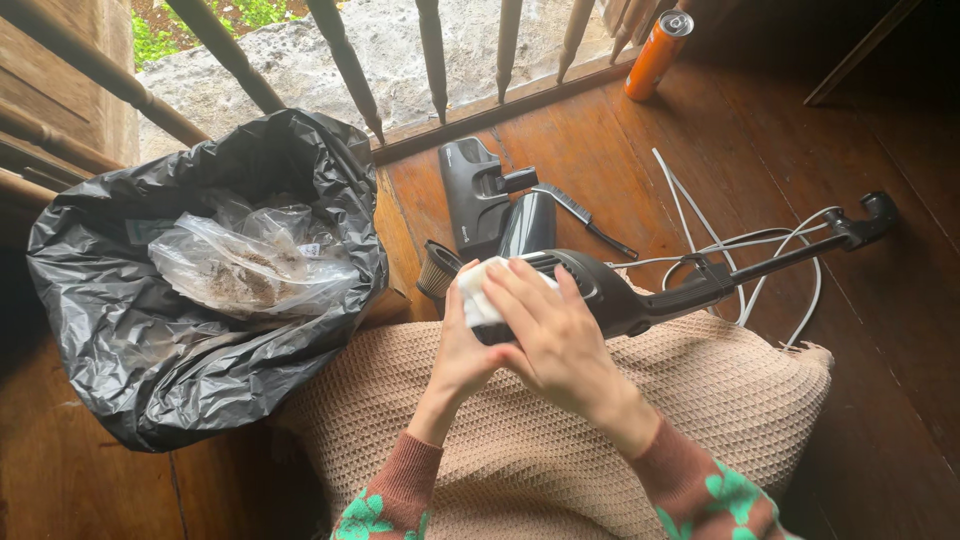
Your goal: The person kneels on a wooden floor and services a cordless stick vacuum. They empty the dust canister into a trash bag, wipe the canister, filter housing, main body and wand with a tissue, and reattach the canister to the vacuum body.
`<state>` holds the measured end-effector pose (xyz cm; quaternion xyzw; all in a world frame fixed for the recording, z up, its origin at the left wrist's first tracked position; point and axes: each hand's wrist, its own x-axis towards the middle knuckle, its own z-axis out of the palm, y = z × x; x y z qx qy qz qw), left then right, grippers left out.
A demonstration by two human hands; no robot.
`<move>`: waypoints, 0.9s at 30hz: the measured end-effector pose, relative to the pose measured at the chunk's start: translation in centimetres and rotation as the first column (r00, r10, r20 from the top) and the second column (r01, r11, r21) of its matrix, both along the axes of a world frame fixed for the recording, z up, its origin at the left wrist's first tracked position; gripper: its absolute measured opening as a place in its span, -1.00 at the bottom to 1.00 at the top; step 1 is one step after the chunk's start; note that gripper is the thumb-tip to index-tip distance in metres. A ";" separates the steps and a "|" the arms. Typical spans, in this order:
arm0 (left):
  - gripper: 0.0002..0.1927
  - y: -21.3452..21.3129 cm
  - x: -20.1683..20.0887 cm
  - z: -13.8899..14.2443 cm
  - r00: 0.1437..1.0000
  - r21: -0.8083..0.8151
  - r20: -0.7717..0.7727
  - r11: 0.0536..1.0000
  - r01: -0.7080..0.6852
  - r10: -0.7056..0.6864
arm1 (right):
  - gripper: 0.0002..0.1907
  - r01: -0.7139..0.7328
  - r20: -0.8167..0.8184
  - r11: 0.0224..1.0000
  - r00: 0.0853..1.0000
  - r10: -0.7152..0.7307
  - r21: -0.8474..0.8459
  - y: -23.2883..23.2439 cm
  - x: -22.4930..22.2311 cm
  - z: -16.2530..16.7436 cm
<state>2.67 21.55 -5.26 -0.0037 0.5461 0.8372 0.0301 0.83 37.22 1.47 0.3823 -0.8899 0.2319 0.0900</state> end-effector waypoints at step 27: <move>0.23 -0.3 -0.1 0.6 0.996 -0.497 -0.046 0.864 -0.086 0.073 | -0.01 0.107 -0.034 0.994 0.994 -0.106 0.021 1.8 -0.2 -0.9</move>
